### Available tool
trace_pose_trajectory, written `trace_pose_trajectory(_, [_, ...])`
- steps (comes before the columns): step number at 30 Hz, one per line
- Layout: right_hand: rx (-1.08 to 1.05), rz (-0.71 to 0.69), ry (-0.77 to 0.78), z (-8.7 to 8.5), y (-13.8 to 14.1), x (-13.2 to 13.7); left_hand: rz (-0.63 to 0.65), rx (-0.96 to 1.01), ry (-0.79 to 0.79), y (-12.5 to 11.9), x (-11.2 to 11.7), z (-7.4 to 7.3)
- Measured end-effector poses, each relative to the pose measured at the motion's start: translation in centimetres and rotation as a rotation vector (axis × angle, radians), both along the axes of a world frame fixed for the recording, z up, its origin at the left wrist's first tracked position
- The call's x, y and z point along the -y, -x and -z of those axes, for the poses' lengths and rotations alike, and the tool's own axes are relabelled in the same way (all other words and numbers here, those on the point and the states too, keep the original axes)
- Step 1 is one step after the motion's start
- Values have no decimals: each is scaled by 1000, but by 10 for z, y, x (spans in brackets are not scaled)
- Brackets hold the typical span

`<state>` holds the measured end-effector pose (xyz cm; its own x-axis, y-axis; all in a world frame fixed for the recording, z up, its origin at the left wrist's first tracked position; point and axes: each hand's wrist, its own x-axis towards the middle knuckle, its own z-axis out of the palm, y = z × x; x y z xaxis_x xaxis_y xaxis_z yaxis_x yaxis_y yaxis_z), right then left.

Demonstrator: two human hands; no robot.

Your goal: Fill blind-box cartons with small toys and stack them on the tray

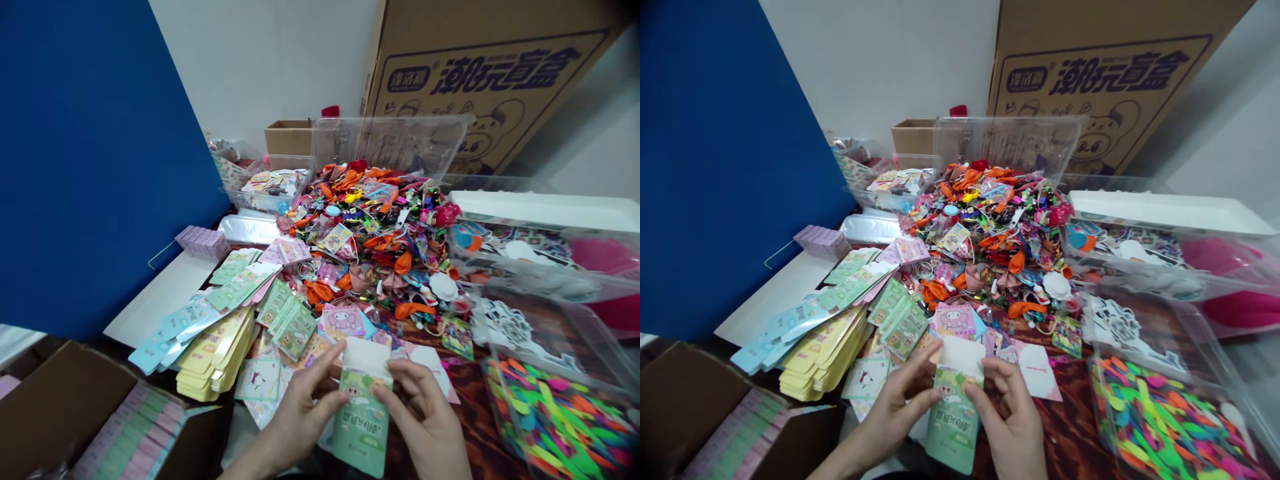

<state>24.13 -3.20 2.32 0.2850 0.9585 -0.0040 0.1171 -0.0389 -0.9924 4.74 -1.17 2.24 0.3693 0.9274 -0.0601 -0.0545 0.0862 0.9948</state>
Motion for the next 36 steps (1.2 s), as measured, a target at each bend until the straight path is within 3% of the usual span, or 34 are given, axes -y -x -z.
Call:
trace_pose_trajectory(3, [22, -55, 32, -5, -1, 1, 60, -202, -123, 3, -1, -12])
trace_pose_trajectory(7, [108, -172, 37, -7, -6, 2, 118, -235, -89, 2, -5, -21])
trace_pose_trajectory(13, [60, -266, 55, -9, -15, -2, 72, -23, 157, -1, -4, -16])
trace_pose_trajectory(17, [45, -371, 5, -8, -17, -2, 98, -35, 143, 1, -2, -13])
trace_pose_trajectory(21, [5, -309, 51, -7, -9, -2, 108, -127, 92, 3, -2, -12])
trace_pose_trajectory(24, [30, -348, 72, -8, -7, -2, 129, -182, 54, 5, -3, -14])
trace_pose_trajectory(31, [66, -307, 153, -8, -9, -5, 224, -139, 125, 6, -3, -15])
trace_pose_trajectory(36, [68, -417, 197, -9, -8, -10, 224, -138, 130, 9, -1, -9])
